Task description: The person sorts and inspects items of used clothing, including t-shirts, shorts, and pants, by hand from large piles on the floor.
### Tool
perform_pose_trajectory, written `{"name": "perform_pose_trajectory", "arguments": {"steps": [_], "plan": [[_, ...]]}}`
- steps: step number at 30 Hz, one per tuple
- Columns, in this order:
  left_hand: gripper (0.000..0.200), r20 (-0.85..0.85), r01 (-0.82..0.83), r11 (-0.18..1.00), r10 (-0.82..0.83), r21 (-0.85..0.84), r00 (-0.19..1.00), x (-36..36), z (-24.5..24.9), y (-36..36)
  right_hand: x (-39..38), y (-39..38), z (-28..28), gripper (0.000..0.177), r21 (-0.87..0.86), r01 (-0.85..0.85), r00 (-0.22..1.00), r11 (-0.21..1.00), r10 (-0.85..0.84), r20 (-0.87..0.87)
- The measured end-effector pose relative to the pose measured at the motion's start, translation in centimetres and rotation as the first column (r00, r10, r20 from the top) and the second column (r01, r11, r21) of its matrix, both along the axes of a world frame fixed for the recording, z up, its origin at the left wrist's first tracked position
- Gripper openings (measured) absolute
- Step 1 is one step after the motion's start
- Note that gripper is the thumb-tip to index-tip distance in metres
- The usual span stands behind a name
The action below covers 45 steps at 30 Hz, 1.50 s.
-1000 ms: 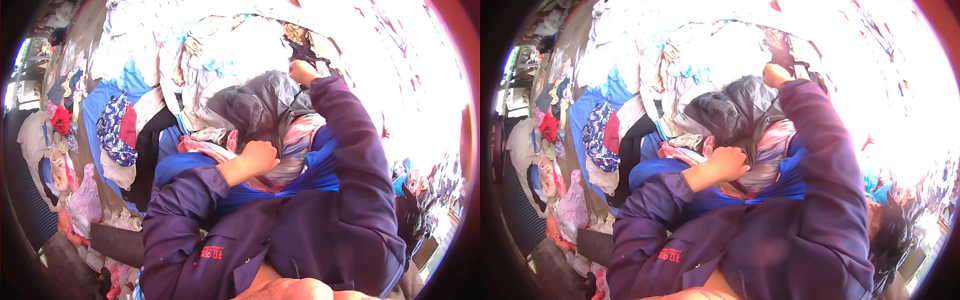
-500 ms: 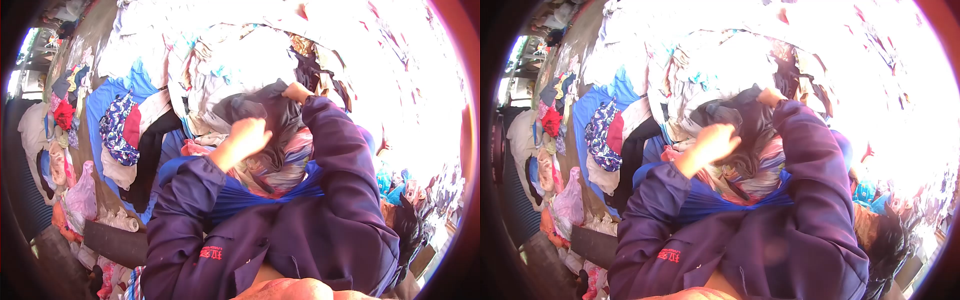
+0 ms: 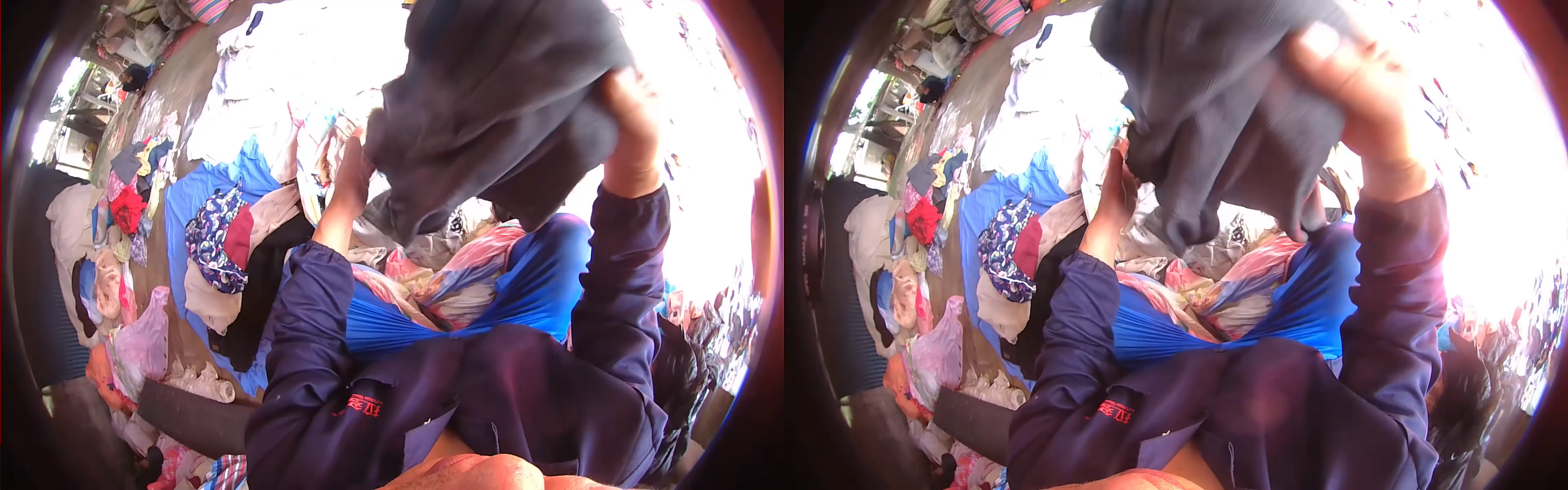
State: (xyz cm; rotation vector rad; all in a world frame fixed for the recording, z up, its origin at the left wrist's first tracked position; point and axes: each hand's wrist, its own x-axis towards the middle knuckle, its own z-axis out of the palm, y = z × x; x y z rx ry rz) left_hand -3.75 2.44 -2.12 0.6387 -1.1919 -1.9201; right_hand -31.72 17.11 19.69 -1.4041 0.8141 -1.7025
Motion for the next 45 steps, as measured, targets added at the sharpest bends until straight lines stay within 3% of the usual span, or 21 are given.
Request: {"name": "perform_pose_trajectory", "arguments": {"steps": [5,6,7,8,10,12,16,19,21,24,27,30,32,34,37,38,40,41,42,43,45], "plan": [[0.066,-0.445,0.518,0.851,-0.432,0.087,0.785,-1.3,-0.4,1.1,-0.5,-3.7,-0.5,0.027,-0.158,0.162,0.955,0.974,-0.114,0.274],[0.065,-0.470,0.577,0.816,-0.493,0.041,0.732,-1.2,-0.6,1.2,-7.0,-6.3,-6.9,0.037,-0.209,-0.065,0.998,0.976,0.060,-0.029],[0.064,-0.199,0.382,0.922,-0.362,0.070,0.911,-1.7,0.6,2.3,-7.0,-6.8,-10.0,0.040,-0.041,0.021,1.000,0.999,-0.022,-0.009],[0.057,-0.266,0.378,0.895,-0.315,0.236,0.911,-1.8,-0.8,2.0,-6.2,-7.3,-14.2,0.057,0.267,0.185,0.979,0.946,-0.201,0.034],[0.049,-0.101,0.282,0.918,-0.264,0.280,0.959,-3.0,0.8,1.7,-5.7,-7.7,-23.6,0.058,0.529,0.104,0.979,0.842,-0.182,0.097],[0.044,-0.093,0.154,0.911,-0.127,0.382,0.987,-3.6,0.8,0.7,-2.7,-6.1,-26.0,0.065,0.699,-0.229,0.870,0.677,-0.179,0.459],[0.038,0.230,-0.080,0.957,0.147,-0.279,0.962,-1.8,-3.4,-1.9,-1.4,-6.6,-26.5,0.064,0.735,-0.249,0.929,0.630,-0.060,0.366],[0.035,-0.263,0.061,0.850,0.093,0.524,0.960,-2.3,1.5,-1.6,-0.6,-7.4,-26.8,0.064,0.669,-0.110,0.944,0.735,-0.133,0.303],[0.039,-0.035,-0.114,0.991,0.112,-0.069,0.993,-1.6,-0.2,-1.5,1.0,-6.7,-23.3,0.066,0.713,0.015,0.990,0.701,-0.111,0.088],[0.049,0.352,0.018,0.573,0.478,-0.820,0.804,0.1,-2.5,-3.1,2.2,-6.9,-23.4,0.075,0.634,0.177,0.976,0.752,-0.049,-0.214],[0.046,0.433,0.165,0.507,0.473,-0.846,0.768,0.6,-1.6,-2.7,3.1,-6.7,-23.8,0.079,0.602,0.184,0.952,0.777,0.011,-0.305],[0.037,0.322,0.068,0.612,0.315,-0.788,0.893,-0.1,-1.3,-2.3,2.9,-6.8,-25.4,0.090,0.542,0.274,0.813,0.794,0.109,-0.571],[0.034,0.081,-0.081,0.954,0.109,-0.289,0.991,-1.5,-0.8,-1.8,3.6,-6.3,-25.5,0.097,0.532,0.253,0.749,0.808,0.184,-0.636],[0.036,0.004,-0.021,0.997,0.021,-0.075,1.000,-1.8,1.2,-0.6,4.7,-5.6,-24.2,0.103,0.531,0.211,0.687,0.821,0.262,-0.678],[0.043,-0.087,-0.026,0.996,0.033,0.082,0.996,-2.3,2.2,0.5,5.3,-5.4,-26.3,0.104,0.722,0.044,0.741,0.690,0.463,-0.487],[0.045,-0.101,-0.031,0.995,0.041,0.096,0.994,-2.3,2.3,0.6,5.4,-5.4,-25.6,0.083,0.741,-0.079,0.761,0.667,0.520,-0.387],[0.059,-0.108,-0.058,0.998,0.055,-0.025,0.993,-2.3,0.5,-0.4,6.0,-5.1,-26.5,0.066,0.768,-0.016,0.836,0.641,0.429,-0.341],[0.062,-0.073,-0.092,0.992,0.086,-0.086,0.994,-2.5,1.3,-0.1,6.1,-5.5,-26.5,0.028,0.817,0.002,0.890,0.577,0.371,-0.264],[0.064,-0.041,-0.121,0.983,0.116,-0.142,0.992,-2.7,2.0,0.2,6.4,-5.6,-26.6,0.022,0.793,-0.144,0.972,0.592,0.234,0.002],[0.062,-0.020,-0.137,0.984,0.136,-0.112,0.991,-2.3,1.8,-0.2,5.8,-5.7,-26.5,0.023,0.752,-0.069,0.976,0.655,0.202,-0.086],[0.057,-0.083,-0.150,0.988,0.153,0.041,0.985,-1.2,1.8,-1.7,4.6,-6.7,-27.5,0.028,0.716,-0.182,0.982,0.674,0.084,0.170]]}}
